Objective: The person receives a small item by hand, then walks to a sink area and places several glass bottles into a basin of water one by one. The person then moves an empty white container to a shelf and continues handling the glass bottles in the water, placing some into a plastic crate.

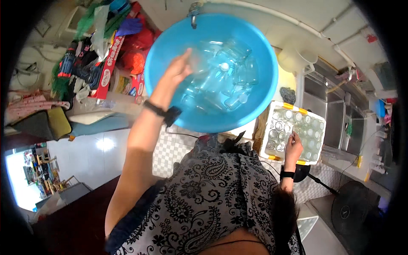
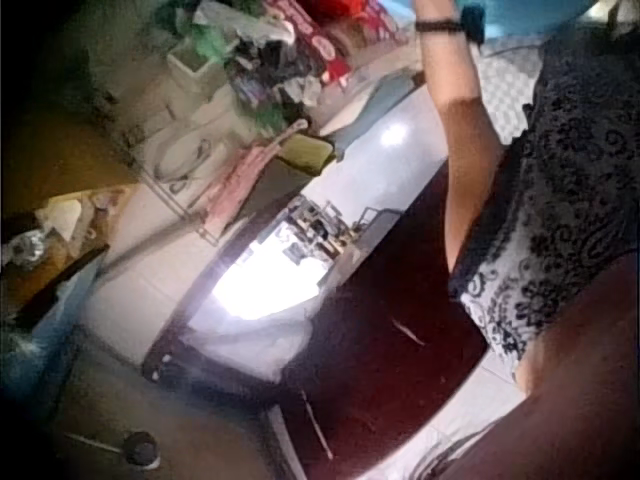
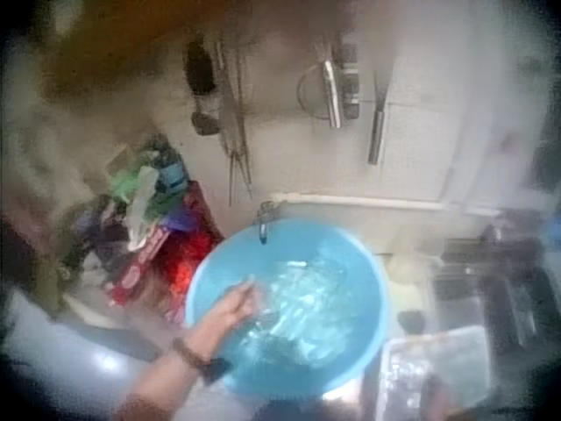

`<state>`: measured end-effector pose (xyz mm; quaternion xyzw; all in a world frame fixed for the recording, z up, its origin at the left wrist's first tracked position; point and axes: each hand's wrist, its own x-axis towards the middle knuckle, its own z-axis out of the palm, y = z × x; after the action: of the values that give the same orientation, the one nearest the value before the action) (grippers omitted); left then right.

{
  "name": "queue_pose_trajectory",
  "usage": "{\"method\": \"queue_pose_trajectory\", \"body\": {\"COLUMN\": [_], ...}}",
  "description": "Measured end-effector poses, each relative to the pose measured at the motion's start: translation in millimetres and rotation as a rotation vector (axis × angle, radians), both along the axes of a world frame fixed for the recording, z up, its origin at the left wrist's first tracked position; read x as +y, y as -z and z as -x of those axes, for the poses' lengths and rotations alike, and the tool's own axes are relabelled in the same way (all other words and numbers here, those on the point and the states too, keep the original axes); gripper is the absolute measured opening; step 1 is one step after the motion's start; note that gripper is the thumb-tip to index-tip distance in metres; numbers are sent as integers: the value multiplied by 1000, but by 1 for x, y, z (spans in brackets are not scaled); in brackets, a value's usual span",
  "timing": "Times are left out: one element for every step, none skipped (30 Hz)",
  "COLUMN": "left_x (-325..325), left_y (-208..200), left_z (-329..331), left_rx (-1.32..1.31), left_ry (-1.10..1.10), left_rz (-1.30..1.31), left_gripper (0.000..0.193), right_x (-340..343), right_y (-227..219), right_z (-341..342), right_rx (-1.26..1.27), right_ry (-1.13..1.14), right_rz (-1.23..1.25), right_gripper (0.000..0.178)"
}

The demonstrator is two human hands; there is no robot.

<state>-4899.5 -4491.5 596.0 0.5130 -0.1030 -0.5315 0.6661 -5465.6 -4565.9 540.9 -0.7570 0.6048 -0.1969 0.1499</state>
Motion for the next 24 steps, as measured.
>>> {"method": "queue_pose_trajectory", "body": {"left_x": [-32, -69, -103, -129, -152, -169, -186, -199, -207, -214, -219, -224, -229, -235, -239, -242, -244, -246, -249, -252, -252, -251, -248, -243], "left_y": [33, 43, 47, 50, 59, 68, 77, 91, 106, 119, 130, 137, 144, 148, 153, 158, 163, 172, 179, 182, 185, 187, 185, 183], "left_z": [-10, 2, 18, 30, 37, 42, 46, 43, 32, 25, 23, 23, 22, 26, 30, 34, 36, 24, 13, 13, 11, 8, 4, -1], "left_rx": [4, -20, -48, -77, 0, 76, 155, 147, 135, 119, 84, 47, 9, -13, -35, -56, -77, -110, -142, -168, -257, -344, -432, -376], "left_ry": [-14, -72, -134, -196, -285, -384, -484, -537, -595, -652, -661, -672, -686, -621, -557, -495, -438, -392, -350, -292, -148, -8, 128, 33], "left_rz": [-80, -145, -207, -269, -238, -211, -184, -223, -263, -303, -345, -386, -426, -435, -444, -453, -461, -464, -468, -478, -514, -549, -579, -523], "left_gripper": [39, 40, 41, 42, 43, 44, 46, 47, 49, 51, 52, 55, 60, 59, 58, 57, 56, 51, 46, 43, 44, 44, 44, 45], "right_x": [-5, -3, -1, 0, 2, 3, 3, 4, 2, 0, -2, -2, -2, -2, 0, 1, 2, 0, -2, -2, -2, -2, -5, -7], "right_y": [0, -5, -6, -7, -7, -10, -12, -14, -14, -9, -8, -8, -8, -6, -4, -2, -1, -2, -3, -4, -4, -4, -6, -8], "right_z": [0, 4, 7, 9, 13, 12, 11, 10, 12, 16, 18, 17, 18, 21, 24, 27, 28, 25, 22, 22, 23, 23, 21, 19], "right_rx": [12, 60, 71, 83, 97, 131, 136, 145, 151, 145, 147, 146, 145, 170, 172, 174, 175, 155, 136, 126, 117, 105, 90, 72], "right_ry": [3, 49, 65, 81, 104, 122, 134, 144, 148, 138, 156, 173, 187, 205, 208, 210, 207, 198, 186, 187, 180, 169, 153, 141], "right_rz": [52, 51, 47, 42, 34, -2, 4, 7, 9, 13, -11, -35, -59, -75, -83, -92, -100, -101, -103, -109, -97, -85, -68, -54], "right_gripper": [26, 27, 29, 32, 34, 43, 44, 45, 46, 48, 49, 49, 50, 53, 54, 54, 55, 55, 54, 54, 53, 53, 53, 52]}}
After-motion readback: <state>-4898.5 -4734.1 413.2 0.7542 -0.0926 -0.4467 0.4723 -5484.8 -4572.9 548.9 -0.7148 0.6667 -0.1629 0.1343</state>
